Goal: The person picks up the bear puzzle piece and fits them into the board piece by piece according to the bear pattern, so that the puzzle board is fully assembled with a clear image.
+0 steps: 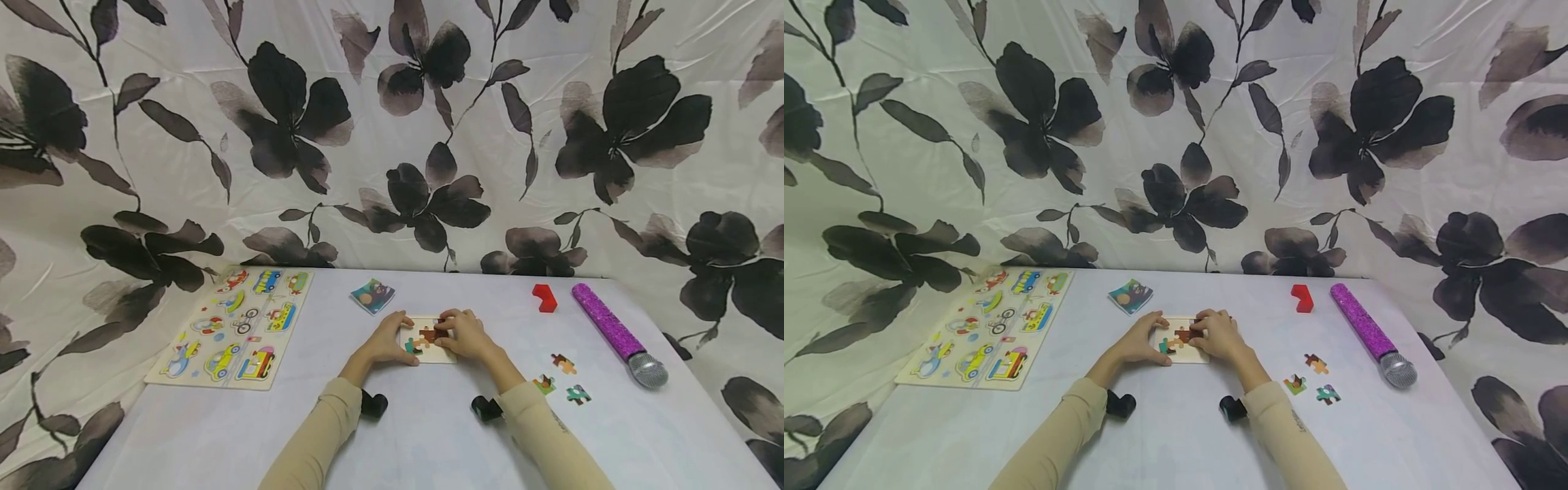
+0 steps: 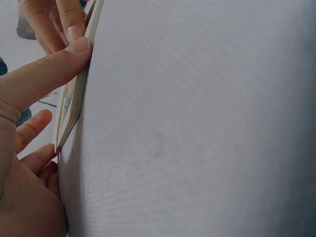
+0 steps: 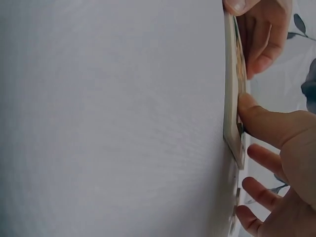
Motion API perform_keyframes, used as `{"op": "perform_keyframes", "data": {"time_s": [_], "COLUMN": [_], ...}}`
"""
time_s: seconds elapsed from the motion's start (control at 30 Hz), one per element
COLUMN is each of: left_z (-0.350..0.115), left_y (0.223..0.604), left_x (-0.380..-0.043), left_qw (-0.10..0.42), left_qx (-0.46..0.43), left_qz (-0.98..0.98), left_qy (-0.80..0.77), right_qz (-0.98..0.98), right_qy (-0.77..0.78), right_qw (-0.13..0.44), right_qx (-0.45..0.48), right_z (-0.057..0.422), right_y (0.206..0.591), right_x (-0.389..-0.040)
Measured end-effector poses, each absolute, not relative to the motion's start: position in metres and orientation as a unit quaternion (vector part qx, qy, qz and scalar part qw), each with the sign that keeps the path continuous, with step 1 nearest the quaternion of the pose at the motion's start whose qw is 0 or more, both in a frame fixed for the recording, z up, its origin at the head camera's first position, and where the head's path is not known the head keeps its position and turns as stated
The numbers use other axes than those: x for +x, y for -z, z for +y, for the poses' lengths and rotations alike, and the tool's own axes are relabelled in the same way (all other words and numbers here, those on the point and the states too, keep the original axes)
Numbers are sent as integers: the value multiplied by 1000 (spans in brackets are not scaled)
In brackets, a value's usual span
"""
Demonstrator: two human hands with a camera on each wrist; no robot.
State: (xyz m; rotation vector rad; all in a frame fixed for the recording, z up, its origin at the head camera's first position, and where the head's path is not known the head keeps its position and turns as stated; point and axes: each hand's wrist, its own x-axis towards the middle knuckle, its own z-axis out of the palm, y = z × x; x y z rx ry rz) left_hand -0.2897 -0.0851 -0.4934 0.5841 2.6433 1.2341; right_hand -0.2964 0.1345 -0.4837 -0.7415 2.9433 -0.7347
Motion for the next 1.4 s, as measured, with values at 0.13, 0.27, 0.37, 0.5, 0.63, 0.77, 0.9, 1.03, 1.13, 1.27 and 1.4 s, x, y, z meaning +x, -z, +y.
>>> {"op": "perform_keyframes", "data": {"time_s": [0.13,0.27,0.37,0.5,0.63,0.77,0.9,1.03,1.13,1.27,1.4], "left_z": [-85,-85,-85,-86,-87,-87,-88,-90,-90,-89,-88], "left_y": [493,493,493,494,494,493,493,492,492,494,497], "left_x": [-290,-291,-291,-291,-291,-291,-293,-294,-292,-291,-292], "left_qw": [87,88,89,86,83,96,113,113,109,96,71], "left_qx": [189,187,188,192,195,199,205,209,212,215,214], "left_qz": [885,884,884,882,878,875,874,873,876,879,884], "left_qy": [-416,-419,-419,-421,-430,-431,-425,-425,-420,-414,-410], "right_qz": [941,938,932,912,887,884,894,892,886,900,925], "right_qy": [243,257,261,282,306,298,298,311,337,346,302], "right_qw": [6,2,-16,-28,8,28,32,25,18,-10,-36], "right_qx": [-234,-233,-250,-295,-347,-358,-333,-327,-318,-264,-226], "right_z": [134,134,132,124,112,104,102,102,106,115,124], "right_y": [482,482,482,480,477,477,479,483,483,484,485], "right_x": [-296,-296,-293,-288,-283,-280,-280,-282,-283,-285,-290]}}
